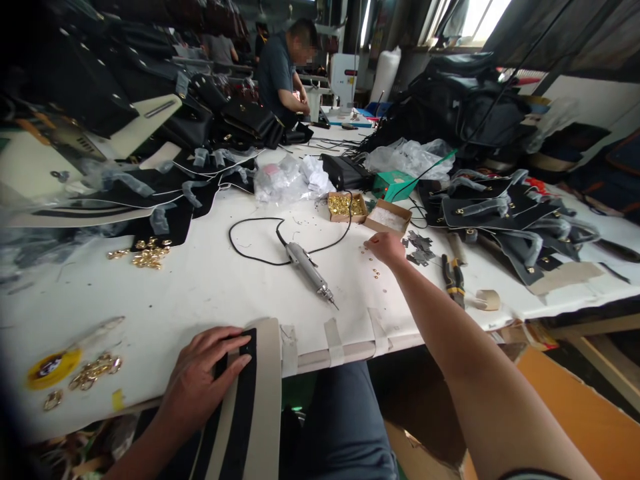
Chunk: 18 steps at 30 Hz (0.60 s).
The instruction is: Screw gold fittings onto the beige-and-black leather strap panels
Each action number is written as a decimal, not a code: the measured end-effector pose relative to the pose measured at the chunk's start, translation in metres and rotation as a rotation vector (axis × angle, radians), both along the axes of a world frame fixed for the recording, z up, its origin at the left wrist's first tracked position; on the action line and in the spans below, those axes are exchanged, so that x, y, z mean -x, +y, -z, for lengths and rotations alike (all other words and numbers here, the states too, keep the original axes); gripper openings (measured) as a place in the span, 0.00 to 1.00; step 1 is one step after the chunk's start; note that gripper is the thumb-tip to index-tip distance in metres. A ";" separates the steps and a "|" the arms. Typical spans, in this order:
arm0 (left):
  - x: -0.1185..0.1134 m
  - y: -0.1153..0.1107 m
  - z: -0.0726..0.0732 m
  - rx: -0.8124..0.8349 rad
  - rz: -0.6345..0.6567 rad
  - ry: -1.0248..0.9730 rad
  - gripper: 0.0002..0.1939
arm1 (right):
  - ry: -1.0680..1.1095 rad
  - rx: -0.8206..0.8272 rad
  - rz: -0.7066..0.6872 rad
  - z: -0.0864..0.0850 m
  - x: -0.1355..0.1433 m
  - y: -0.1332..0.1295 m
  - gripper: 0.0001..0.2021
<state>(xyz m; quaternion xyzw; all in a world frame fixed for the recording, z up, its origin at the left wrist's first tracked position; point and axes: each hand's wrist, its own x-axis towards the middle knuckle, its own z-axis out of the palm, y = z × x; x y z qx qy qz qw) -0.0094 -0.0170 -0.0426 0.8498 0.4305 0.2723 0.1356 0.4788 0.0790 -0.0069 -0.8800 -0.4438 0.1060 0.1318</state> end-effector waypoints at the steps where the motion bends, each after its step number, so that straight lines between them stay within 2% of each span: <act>1: 0.000 0.000 0.000 -0.002 0.001 -0.002 0.12 | 0.005 0.012 0.008 0.003 -0.003 0.003 0.12; 8: 0.000 -0.001 -0.001 0.009 -0.003 0.003 0.12 | 0.027 0.078 0.054 0.012 -0.029 0.008 0.10; 14: 0.000 0.000 0.001 -0.003 -0.009 0.014 0.12 | -0.006 0.087 0.082 0.011 -0.027 0.016 0.20; 18: 0.000 -0.001 0.000 -0.009 -0.009 0.023 0.12 | -0.037 0.090 0.096 0.012 -0.024 0.021 0.22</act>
